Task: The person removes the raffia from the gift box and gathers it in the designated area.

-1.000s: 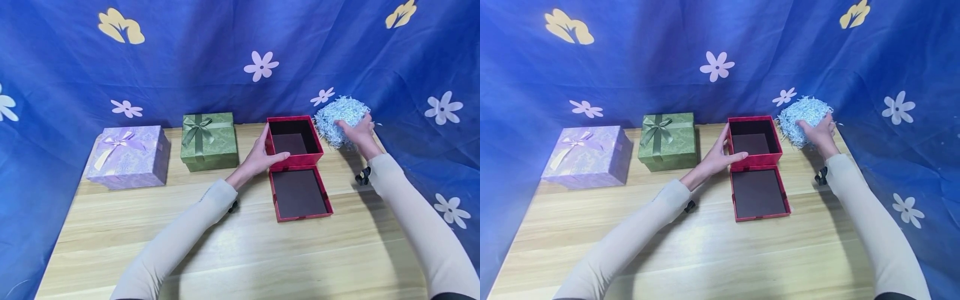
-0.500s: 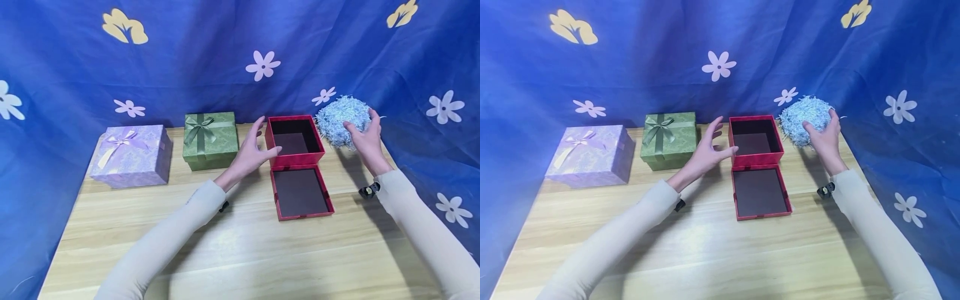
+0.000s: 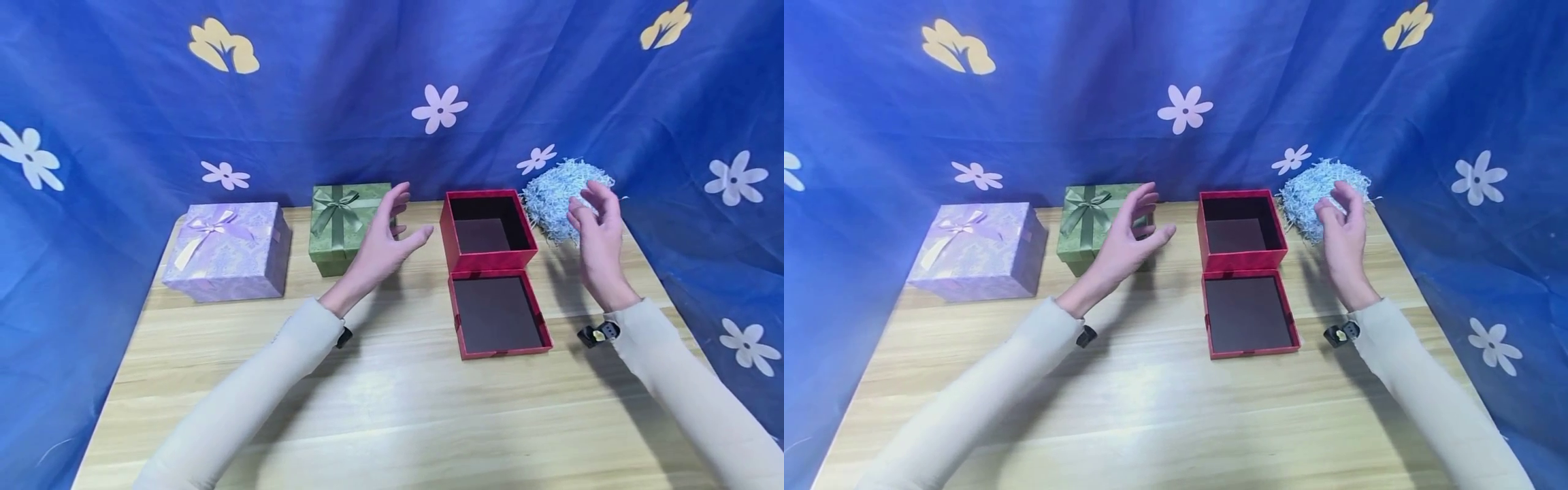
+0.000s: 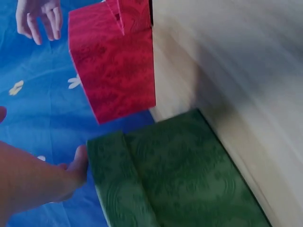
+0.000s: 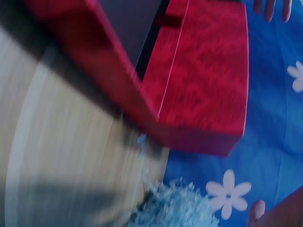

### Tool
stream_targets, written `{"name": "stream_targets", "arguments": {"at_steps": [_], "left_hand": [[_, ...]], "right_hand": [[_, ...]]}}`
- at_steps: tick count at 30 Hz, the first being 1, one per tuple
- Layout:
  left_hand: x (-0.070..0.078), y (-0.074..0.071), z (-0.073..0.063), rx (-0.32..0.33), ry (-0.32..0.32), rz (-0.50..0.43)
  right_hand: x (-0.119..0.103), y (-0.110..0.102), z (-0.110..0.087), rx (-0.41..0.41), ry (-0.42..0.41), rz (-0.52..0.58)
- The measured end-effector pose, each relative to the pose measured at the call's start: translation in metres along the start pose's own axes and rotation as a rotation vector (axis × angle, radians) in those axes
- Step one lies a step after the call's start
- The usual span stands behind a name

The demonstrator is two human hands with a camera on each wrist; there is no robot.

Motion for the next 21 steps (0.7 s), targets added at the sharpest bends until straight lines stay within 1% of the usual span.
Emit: {"name": "stream_targets", "arguments": {"at_steps": [3, 6, 10, 15, 18, 21], "left_hand": [[0.000, -0.010, -0.001, 0.022, 0.011, -0.019], [0.001, -0.022, -0.003, 0.052, 0.033, -0.041], [0.003, -0.036, -0.006, 0.092, 0.054, -0.053], [0.002, -0.060, -0.017, 0.144, 0.057, -0.039], [0.000, -0.076, -0.024, 0.192, 0.050, -0.030], [-0.004, -0.091, -0.030, 0.242, 0.037, 0.000]], "right_hand": [[-0.001, 0.012, -0.009, -0.046, 0.002, 0.047], [-0.002, 0.024, -0.017, -0.096, 0.006, 0.067], [-0.003, 0.035, -0.026, -0.154, -0.011, 0.073], [-0.004, 0.051, -0.034, -0.234, -0.019, 0.084], [-0.003, 0.061, -0.038, -0.282, -0.010, 0.087], [-0.003, 0.073, -0.042, -0.324, -0.003, 0.091]]}}
Point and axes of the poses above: each hand's wrist, its own z-axis towards the middle knuckle, its own y-axis out of the palm, x = y × z, the point moved 4 cm from there along z, towards the middle knuckle, and after that the axes turned 4 degrees about -x, right-handed, at the moved point
